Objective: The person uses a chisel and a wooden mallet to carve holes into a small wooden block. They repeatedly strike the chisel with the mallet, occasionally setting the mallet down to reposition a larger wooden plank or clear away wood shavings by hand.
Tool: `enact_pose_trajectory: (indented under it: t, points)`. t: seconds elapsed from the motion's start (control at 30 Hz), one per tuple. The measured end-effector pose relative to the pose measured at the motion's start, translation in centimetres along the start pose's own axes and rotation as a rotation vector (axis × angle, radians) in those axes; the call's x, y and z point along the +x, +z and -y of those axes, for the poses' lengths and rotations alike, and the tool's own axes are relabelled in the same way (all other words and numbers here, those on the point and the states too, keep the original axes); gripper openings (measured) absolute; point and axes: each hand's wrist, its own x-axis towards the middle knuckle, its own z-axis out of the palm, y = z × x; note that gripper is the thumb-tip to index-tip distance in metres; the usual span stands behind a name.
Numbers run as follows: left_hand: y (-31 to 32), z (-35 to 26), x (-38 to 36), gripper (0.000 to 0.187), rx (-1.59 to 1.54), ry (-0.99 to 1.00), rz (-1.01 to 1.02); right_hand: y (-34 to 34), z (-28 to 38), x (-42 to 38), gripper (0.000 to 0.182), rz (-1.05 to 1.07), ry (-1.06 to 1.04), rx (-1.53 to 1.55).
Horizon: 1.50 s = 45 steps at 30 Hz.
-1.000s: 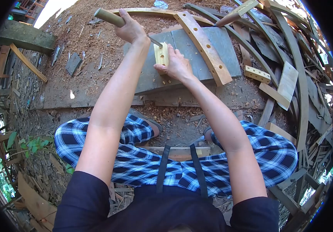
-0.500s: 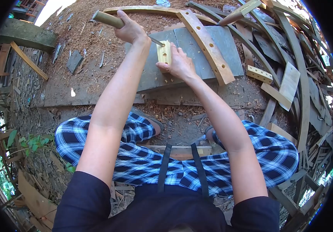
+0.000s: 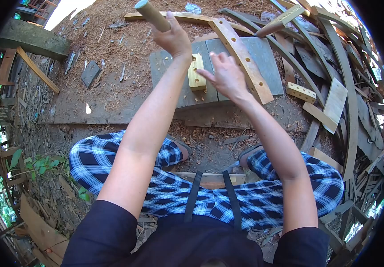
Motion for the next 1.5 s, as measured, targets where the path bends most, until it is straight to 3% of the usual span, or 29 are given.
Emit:
enact_pose_trajectory:
  t: [0.03,0.1,0.23,0.3,0.43,0.5,0.6,0.63,0.7,0.77,0.83,0.9,0.93,1.03,1.13,1.23,1.27,1.33,1.43,1.5]
  points:
    - [-0.3,-0.3,0.0,0.027,-0.031,-0.068,-0.007,-0.8,-0.9,0.0,0.084,-0.227,-0.067,-0.170]
    - [-0.5,0.5,0.0,0.025,-0.018,-0.039,-0.037,-2.1,-3.9,-0.3,0.086,-0.322,0.017,-0.275]
    - [0.2,-0.8,-0.4,0.024,0.092,0.056,-0.059,-1.2,-8.2,-2.9,0.087,-0.228,0.068,-0.349]
    - [0.2,-0.9,-0.2,0.023,0.062,0.018,-0.097,-1.6,-8.5,-2.5,0.088,0.004,0.297,-0.149]
    - [-0.4,-0.6,-0.1,0.025,0.069,-0.051,-0.089,-3.9,-8.3,-0.1,0.083,-0.038,0.224,0.148]
    - [-0.7,-0.3,-0.4,0.026,0.069,-0.003,-0.123,-8.7,-3.2,0.3,0.080,0.072,0.261,0.565]
    - [-0.4,-1.0,-0.4,0.028,0.105,-0.133,-0.065,-14.5,3.3,1.3,0.068,-0.178,-0.087,0.442]
    - [-0.2,-1.0,-0.5,0.028,0.111,-0.132,-0.062,-17.3,6.6,1.2,0.064,-0.227,-0.161,0.478]
    - [0.3,-0.6,-0.6,0.026,0.035,-0.016,-0.085,-19.9,9.5,2.3,0.054,-0.483,-0.517,0.300]
    - [0.2,-0.4,-0.9,0.026,0.041,0.028,-0.075,-22.2,11.5,3.7,0.069,-0.603,-0.897,0.312]
    - [0.2,-1.1,-0.9,0.029,0.096,-0.032,-0.038,-22.2,11.3,3.1,0.071,-0.537,-0.814,0.266]
    - [0.2,-1.3,-0.8,0.020,0.066,-0.024,-0.062,-20.0,9.6,3.0,0.053,-0.328,-0.736,-0.078]
    - [0.3,-1.1,-0.7,0.020,0.056,0.020,-0.096,-19.4,8.8,2.7,0.057,-0.051,-0.500,-0.066]
    - [0.0,-0.1,0.0,0.024,0.024,0.031,-0.111,-18.3,7.0,2.5,0.058,-0.260,-0.444,-0.014]
    - [-1.2,-0.4,-0.1,0.033,0.030,-0.129,-0.084,-15.7,3.9,0.7,0.063,-0.256,-0.339,0.013]
    - [-1.5,0.8,0.5,0.039,0.041,-0.090,-0.126,-10.5,-1.2,-0.6,0.067,-0.245,-0.214,0.002]
    - [-1.6,0.4,0.5,0.040,0.040,-0.173,-0.107,-9.2,-2.3,-1.3,0.069,-0.175,-0.134,-0.031]
    - [-1.4,0.5,0.4,0.039,0.019,-0.148,-0.082,-7.3,-4.1,-2.3,0.075,0.012,0.019,-0.115]
    - [-1.4,0.6,0.1,0.037,-0.005,-0.128,-0.055,-3.8,-6.9,-3.1,0.074,-0.017,0.032,-0.109]
    - [-1.4,0.3,0.1,0.035,-0.005,-0.129,-0.050,-3.0,-6.1,-2.6,0.072,0.085,0.133,-0.050]
